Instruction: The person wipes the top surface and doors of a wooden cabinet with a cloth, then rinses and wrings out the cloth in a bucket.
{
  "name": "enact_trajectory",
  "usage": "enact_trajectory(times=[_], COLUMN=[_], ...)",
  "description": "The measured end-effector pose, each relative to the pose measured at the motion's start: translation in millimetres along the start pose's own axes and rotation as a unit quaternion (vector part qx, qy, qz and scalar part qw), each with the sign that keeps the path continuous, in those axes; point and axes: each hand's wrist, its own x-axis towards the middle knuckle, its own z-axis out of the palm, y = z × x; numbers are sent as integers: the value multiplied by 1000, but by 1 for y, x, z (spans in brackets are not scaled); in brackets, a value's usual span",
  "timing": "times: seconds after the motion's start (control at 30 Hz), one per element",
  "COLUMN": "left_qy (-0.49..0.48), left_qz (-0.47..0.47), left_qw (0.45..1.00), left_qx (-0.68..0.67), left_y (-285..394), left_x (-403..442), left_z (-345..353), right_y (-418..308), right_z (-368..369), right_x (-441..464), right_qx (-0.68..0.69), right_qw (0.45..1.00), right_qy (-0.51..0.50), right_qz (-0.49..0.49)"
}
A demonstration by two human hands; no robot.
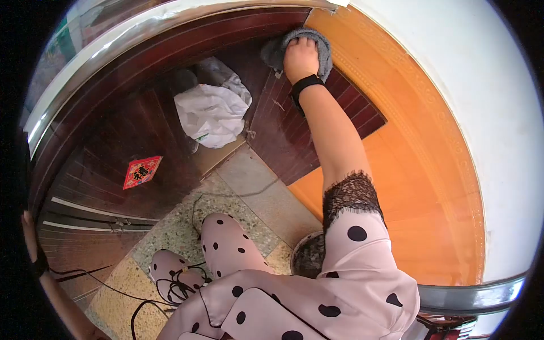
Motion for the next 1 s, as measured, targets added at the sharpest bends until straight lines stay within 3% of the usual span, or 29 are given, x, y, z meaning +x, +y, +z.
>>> enact_trajectory(times=[0.07,0.17,0.27,0.43,0.47,0.57,0.63,0.7,0.73,0.8,0.83,0.9,0.93,1.0], left_qy=[-60,-135,-135,-101,-124,-132,-116,-138,-143,-139,-126,-43,7,45], left_qz=[64,265,354,403,384,329,295,314,321,266,200,1,-50,-71], left_qw=[977,796,676,549,615,729,776,764,760,815,872,997,995,977], left_qx=[195,527,633,725,678,585,546,546,547,496,429,67,-87,-198], left_y=[-4,-11,-9,-3,-2,3,2,-7,-10,-12,-11,-3,-1,1], left_x=[-32,-76,-95,-108,-113,-126,-115,-107,-100,-82,-70,-38,-21,2], left_z=[18,40,58,73,78,98,95,85,79,65,54,31,19,2], right_y=[6,29,63,139,149,176,171,166,157,141,135,124,112,95], right_z=[3,-13,-43,-95,-105,-118,-133,-136,-139,-142,-139,-119,-116,-80], right_x=[-5,-18,-68,-185,-202,-251,-264,-265,-254,-223,-203,-163,-143,-113], right_qx=[-2,14,8,-58,-70,-12,-5,10,20,44,58,47,60,64], right_qw=[1000,999,1000,996,992,986,983,978,984,991,993,996,997,998], right_qy=[12,21,-17,-56,-81,-83,-64,-65,-27,32,53,61,49,8], right_qz=[-8,-33,-22,41,63,145,172,197,175,119,86,42,23,-5])
